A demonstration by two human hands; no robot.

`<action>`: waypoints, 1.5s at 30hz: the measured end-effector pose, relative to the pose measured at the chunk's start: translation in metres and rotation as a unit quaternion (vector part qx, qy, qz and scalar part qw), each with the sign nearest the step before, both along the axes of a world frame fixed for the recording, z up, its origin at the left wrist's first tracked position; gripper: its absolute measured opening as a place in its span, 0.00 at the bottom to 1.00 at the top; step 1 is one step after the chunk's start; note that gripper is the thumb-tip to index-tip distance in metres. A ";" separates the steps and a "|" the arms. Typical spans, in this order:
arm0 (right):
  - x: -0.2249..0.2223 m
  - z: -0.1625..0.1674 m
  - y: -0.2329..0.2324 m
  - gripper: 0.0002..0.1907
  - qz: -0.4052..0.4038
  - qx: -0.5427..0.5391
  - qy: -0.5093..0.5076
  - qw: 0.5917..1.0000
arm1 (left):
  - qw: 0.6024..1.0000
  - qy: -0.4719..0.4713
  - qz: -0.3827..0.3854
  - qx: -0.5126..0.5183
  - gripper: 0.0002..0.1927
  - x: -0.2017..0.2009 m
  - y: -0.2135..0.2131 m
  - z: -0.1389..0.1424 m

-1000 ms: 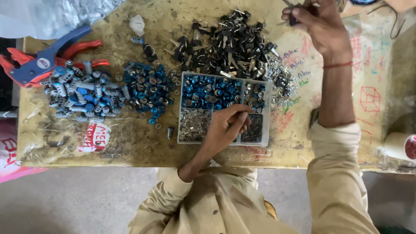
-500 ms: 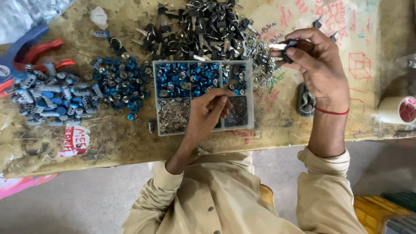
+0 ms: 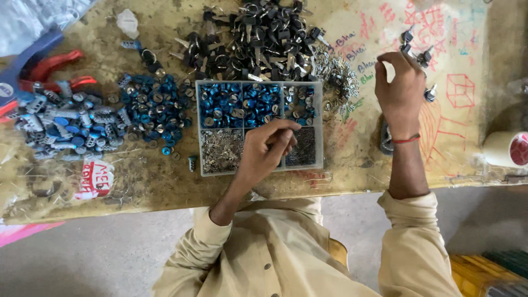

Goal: The person sits at a workbench assembling small metal fasteners. They pick blue cap pieces and metal bases, fit them together by hand, squeeze them with a hand press tool, and place the finished fasteners into a compartment tray, occasionally sorting loose parts into the tray sections.

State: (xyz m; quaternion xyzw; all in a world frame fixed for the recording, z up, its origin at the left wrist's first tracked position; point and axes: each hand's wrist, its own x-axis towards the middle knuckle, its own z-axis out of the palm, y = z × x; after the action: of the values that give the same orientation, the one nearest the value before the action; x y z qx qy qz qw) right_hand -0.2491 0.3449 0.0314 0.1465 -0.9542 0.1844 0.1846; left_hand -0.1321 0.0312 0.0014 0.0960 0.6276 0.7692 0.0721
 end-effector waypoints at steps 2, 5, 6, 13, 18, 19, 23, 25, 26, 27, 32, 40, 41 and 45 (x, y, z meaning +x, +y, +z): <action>-0.025 -0.003 -0.023 0.05 0.065 -0.053 -0.029 0.996 | 1.000 0.006 0.001 -0.007 0.10 -0.001 -0.001 0.002; -0.095 -0.021 -0.069 0.05 0.170 -0.121 -0.033 0.977 | 1.000 0.011 0.003 -0.014 0.10 0.000 -0.001 0.005; -0.119 -0.031 -0.086 0.06 0.187 -0.083 -0.008 0.979 | 1.000 0.013 0.006 -0.016 0.10 0.000 -0.001 0.006; -0.171 -0.027 -0.102 0.06 0.216 0.037 -0.119 0.968 | 0.999 0.035 0.019 -0.037 0.09 0.002 -0.011 0.005; -0.112 0.025 -0.076 0.06 0.245 -0.420 -0.348 0.802 | 0.999 0.037 0.006 -0.038 0.09 0.001 -0.014 0.001; -0.098 0.031 -0.073 0.07 0.257 -0.433 -0.331 0.798 | 0.998 0.039 0.005 -0.047 0.09 0.001 -0.013 0.001; -0.049 0.052 -0.060 0.14 0.272 -0.465 -0.266 0.799 | 0.998 0.029 -0.007 -0.052 0.09 0.003 -0.010 0.002; -0.032 0.059 -0.057 0.15 0.252 -0.496 -0.259 0.790 | 0.999 0.027 -0.006 -0.044 0.09 0.003 -0.008 0.002; -0.025 0.061 -0.056 0.14 0.235 -0.524 -0.266 0.774 | 0.999 0.031 -0.003 -0.041 0.09 0.003 -0.008 0.003; -0.019 0.063 -0.055 0.13 0.226 -0.539 -0.268 0.766 | 0.999 0.035 0.000 -0.039 0.09 0.004 -0.007 0.003; -0.001 0.058 -0.053 0.15 0.212 -0.557 -0.262 0.759 | 0.998 0.019 0.004 -0.065 0.09 0.004 -0.002 0.005; 0.008 0.051 -0.032 0.13 0.197 -0.566 -0.256 0.759 | 0.998 0.003 -0.004 -0.067 0.10 0.002 0.004 0.008; 0.008 0.051 -0.029 0.14 0.195 -0.567 -0.253 0.759 | 0.998 -0.003 -0.008 -0.068 0.10 0.002 0.004 0.009; 0.010 0.048 -0.020 0.13 0.189 -0.566 -0.241 0.766 | 0.995 0.007 -0.020 -0.093 0.10 0.000 0.007 0.008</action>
State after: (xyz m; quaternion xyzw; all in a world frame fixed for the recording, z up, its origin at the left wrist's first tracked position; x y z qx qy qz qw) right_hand -0.2392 0.3247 0.0796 0.1434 -0.6431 0.7512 -0.0406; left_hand -0.1325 0.0380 0.0092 0.1063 0.6946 0.7056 0.0916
